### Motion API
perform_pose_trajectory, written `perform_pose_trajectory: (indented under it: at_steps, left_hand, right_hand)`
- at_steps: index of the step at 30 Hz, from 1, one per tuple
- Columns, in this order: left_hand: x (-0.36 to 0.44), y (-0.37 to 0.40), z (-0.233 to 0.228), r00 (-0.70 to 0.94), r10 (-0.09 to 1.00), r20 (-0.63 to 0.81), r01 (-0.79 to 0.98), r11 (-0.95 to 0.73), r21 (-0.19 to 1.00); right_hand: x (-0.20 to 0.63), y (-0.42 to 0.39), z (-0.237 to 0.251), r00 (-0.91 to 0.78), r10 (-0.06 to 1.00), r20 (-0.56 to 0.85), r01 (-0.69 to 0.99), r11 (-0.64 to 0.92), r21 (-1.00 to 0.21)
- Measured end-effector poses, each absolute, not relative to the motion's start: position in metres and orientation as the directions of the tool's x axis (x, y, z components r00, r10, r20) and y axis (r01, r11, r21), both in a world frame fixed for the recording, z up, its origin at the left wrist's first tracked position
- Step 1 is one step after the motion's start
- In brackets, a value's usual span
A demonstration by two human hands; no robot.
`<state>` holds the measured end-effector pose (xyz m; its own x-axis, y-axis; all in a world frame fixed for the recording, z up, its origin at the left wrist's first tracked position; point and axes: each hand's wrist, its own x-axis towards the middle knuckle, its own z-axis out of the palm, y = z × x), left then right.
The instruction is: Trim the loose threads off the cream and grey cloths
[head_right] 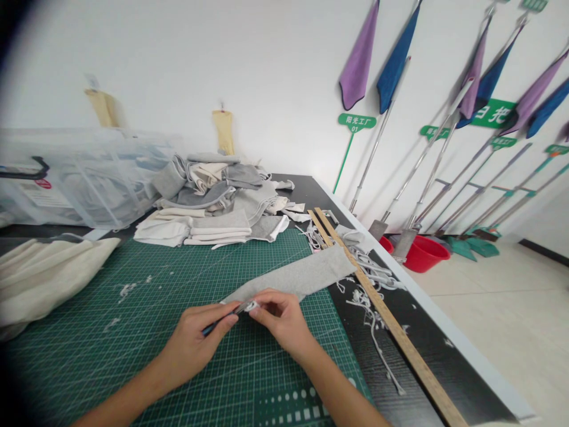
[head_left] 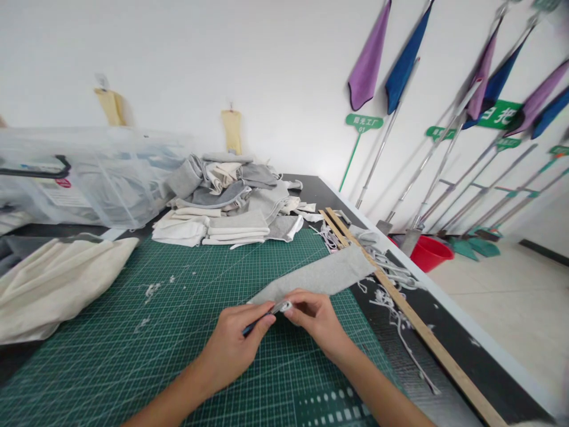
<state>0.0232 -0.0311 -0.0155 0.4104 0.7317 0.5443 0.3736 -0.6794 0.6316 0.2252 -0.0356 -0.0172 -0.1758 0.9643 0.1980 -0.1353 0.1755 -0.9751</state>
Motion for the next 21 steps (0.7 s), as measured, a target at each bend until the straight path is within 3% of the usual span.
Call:
perform_pose_trajectory:
  at_steps: [7,13,16,21]
  left_hand:
    - [0.019,-0.029,-0.016,0.336,0.772,0.539,0.423,-0.635,0.647]
    - [-0.027,-0.016,-0.003,0.169,0.84,0.516,0.528,-0.519,0.672]
    - [-0.071,-0.006,0.01,0.095,0.835,0.542,0.672,-0.456,0.584]
    - [-0.156,0.016,0.018,0.112,0.826,0.552,0.898,-0.322,0.3]
  right_hand:
    - [0.226,-0.036,-0.018,-0.164,0.971,0.175,-0.147,0.152,-0.977]
    - [0.226,-0.035,-0.021,-0.129,0.976,0.174,-0.165,0.152,-0.974]
    - [0.226,-0.035,-0.022,-0.129,0.974,0.185,-0.171,0.162,-0.972]
    - [0.226,-0.036,-0.021,-0.139,0.975,0.176,-0.168,0.152,-0.974]
